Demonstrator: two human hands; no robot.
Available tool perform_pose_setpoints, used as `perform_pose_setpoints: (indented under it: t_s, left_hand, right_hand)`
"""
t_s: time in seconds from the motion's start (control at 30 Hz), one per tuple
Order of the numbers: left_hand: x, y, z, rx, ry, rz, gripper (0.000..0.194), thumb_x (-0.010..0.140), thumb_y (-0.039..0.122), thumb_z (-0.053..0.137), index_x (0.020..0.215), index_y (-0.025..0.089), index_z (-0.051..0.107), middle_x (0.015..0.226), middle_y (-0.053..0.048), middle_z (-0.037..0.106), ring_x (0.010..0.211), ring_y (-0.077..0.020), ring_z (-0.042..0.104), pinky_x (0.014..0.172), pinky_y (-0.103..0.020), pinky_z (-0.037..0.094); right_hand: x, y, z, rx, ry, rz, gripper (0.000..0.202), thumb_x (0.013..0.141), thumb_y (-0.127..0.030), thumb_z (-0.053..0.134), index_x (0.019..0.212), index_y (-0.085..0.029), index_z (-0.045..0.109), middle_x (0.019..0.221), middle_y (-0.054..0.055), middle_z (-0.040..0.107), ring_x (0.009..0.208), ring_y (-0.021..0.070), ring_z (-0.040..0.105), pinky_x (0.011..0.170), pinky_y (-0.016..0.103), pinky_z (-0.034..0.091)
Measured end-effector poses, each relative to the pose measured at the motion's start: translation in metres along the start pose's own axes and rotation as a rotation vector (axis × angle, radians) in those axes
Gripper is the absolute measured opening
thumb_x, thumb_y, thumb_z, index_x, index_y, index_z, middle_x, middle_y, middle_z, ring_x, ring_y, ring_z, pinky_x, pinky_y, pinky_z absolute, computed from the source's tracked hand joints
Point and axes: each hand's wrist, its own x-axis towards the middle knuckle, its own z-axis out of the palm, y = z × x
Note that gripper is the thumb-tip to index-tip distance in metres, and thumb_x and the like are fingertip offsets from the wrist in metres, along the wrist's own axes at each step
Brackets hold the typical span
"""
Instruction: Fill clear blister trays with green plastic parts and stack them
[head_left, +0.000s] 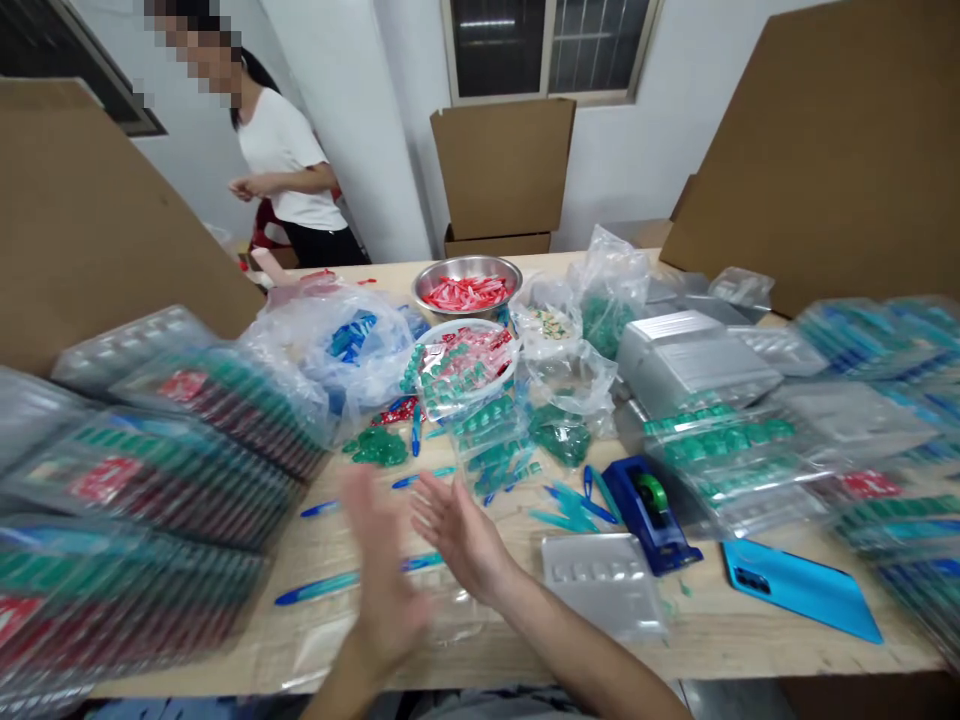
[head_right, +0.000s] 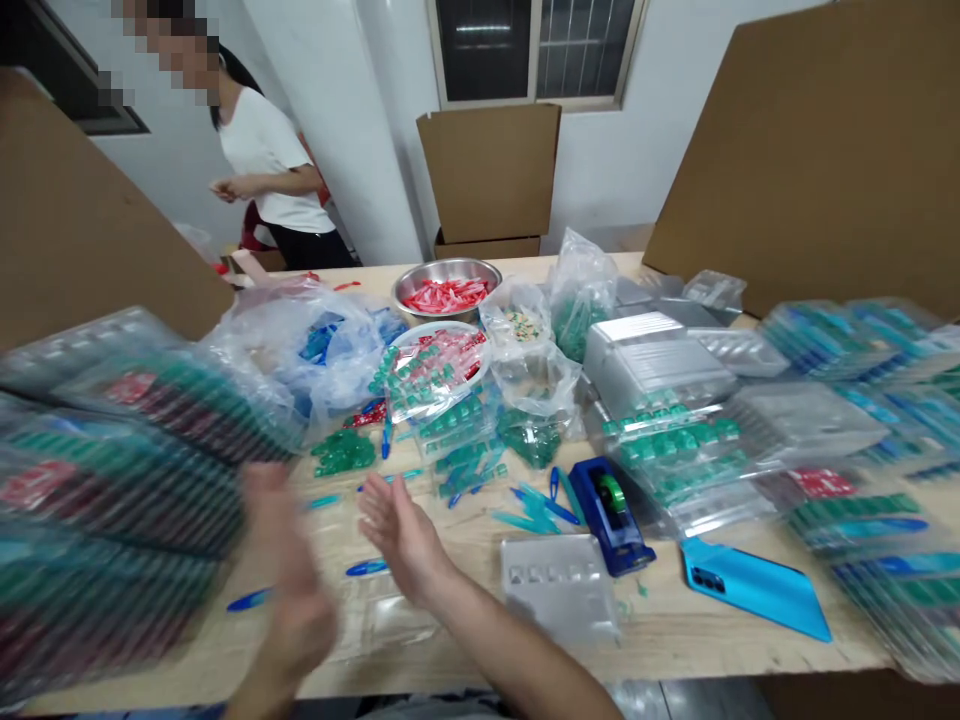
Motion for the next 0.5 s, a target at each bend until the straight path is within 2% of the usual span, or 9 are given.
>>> perform_pose_setpoints:
  t_s: [0.07, 0.17, 0.23, 0.27, 0.3, 0.33, 0.37, 0.43, 0.5]
  left_hand:
    - [-0.014, -0.023, 0.016, 0.079, -0.067, 0.043, 0.076, 0.075, 0.078, 0.051, 0.131, 0.027, 0.057, 0.149, -0.007, 0.044, 0.146, -0.0316, 0.024, 0.120, -0.055, 0.010]
    - [-0.026, -0.040, 0.025, 0.076, -0.101, -0.068, 0.065, 0.085, 0.066, 0.049, 0.136, 0.026, 0.053, 0.155, -0.006, 0.034, 0.148, -0.0301, 0.017, 0.121, -0.054, 0.000]
    - [-0.024, -0.033, 0.019, -0.005, -0.102, -0.158, 0.062, 0.087, 0.066, 0.045, 0.138, 0.031, 0.050, 0.156, 0.000, 0.032, 0.149, -0.0280, 0.011, 0.122, -0.052, 0.006]
    - [-0.021, -0.024, 0.013, -0.053, -0.108, -0.172, 0.063, 0.086, 0.069, 0.043, 0.138, 0.034, 0.049, 0.155, 0.003, 0.034, 0.149, -0.0269, 0.009, 0.122, -0.051, 0.011]
    - [-0.016, -0.013, 0.006, -0.089, -0.122, -0.169, 0.064, 0.085, 0.072, 0.039, 0.138, 0.037, 0.048, 0.154, 0.005, 0.037, 0.149, -0.0258, 0.009, 0.121, -0.050, 0.016]
    - [-0.011, 0.000, -0.002, -0.113, -0.143, -0.167, 0.066, 0.085, 0.075, 0.034, 0.138, 0.039, 0.048, 0.152, 0.006, 0.040, 0.149, -0.0251, 0.012, 0.120, -0.050, 0.021]
    - [-0.005, 0.014, -0.011, -0.148, -0.152, -0.171, 0.068, 0.085, 0.076, 0.026, 0.138, 0.040, 0.047, 0.150, 0.006, 0.042, 0.148, -0.0251, 0.017, 0.119, -0.051, 0.025]
    - [0.002, 0.038, -0.026, -0.212, -0.114, -0.133, 0.073, 0.087, 0.075, 0.011, 0.140, 0.040, 0.045, 0.148, 0.004, 0.046, 0.144, -0.0275, 0.030, 0.115, -0.054, 0.030]
    - [0.003, 0.046, -0.032, -0.122, 0.026, 0.041, 0.070, 0.086, 0.075, 0.012, 0.144, 0.044, 0.035, 0.153, 0.008, 0.038, 0.145, -0.0289, 0.028, 0.116, -0.054, 0.028]
  right_hand:
    - [0.000, -0.019, 0.002, 0.071, -0.007, -0.007, 0.082, 0.095, -0.056, -0.010, 0.145, -0.015, 0.041, 0.143, 0.017, 0.051, 0.131, 0.0232, 0.051, 0.106, 0.049, 0.043]
    - [-0.010, -0.044, 0.002, 0.086, 0.061, -0.150, 0.075, 0.095, -0.061, -0.003, 0.153, -0.022, 0.023, 0.156, 0.009, 0.031, 0.142, 0.0203, 0.033, 0.115, 0.047, 0.031]
    - [-0.018, -0.046, 0.001, -0.130, 0.052, -0.434, 0.072, 0.093, -0.069, 0.014, 0.153, -0.030, 0.018, 0.161, 0.003, 0.019, 0.147, 0.0231, 0.020, 0.119, 0.050, 0.018]
    - [-0.021, -0.040, 0.002, -0.295, -0.002, -0.589, 0.072, 0.091, -0.071, 0.024, 0.152, -0.034, 0.019, 0.161, 0.000, 0.016, 0.148, 0.0253, 0.017, 0.120, 0.052, 0.012]
    - [-0.023, -0.032, 0.003, -0.458, -0.085, -0.716, 0.070, 0.090, -0.070, 0.033, 0.151, -0.038, 0.021, 0.161, -0.001, 0.017, 0.148, 0.0265, 0.017, 0.119, 0.054, 0.008]
    - [-0.023, -0.021, 0.003, -0.583, -0.158, -0.764, 0.067, 0.090, -0.067, 0.039, 0.150, -0.040, 0.024, 0.160, -0.001, 0.022, 0.148, 0.0262, 0.018, 0.120, 0.054, 0.006]
    - [-0.021, -0.009, 0.003, -0.658, -0.210, -0.747, 0.065, 0.091, -0.064, 0.042, 0.149, -0.038, 0.028, 0.159, 0.000, 0.026, 0.148, 0.0258, 0.020, 0.120, 0.054, 0.005]
    - [-0.016, 0.010, 0.002, -0.656, -0.165, -0.532, 0.067, 0.091, -0.063, 0.043, 0.148, -0.029, 0.035, 0.158, 0.007, 0.028, 0.148, 0.0285, 0.015, 0.118, 0.057, 0.003]
    - [-0.012, 0.019, 0.000, -0.404, -0.057, -0.226, 0.075, 0.087, -0.068, 0.045, 0.145, -0.021, 0.041, 0.159, 0.013, 0.024, 0.149, 0.0311, 0.010, 0.117, 0.059, 0.002]
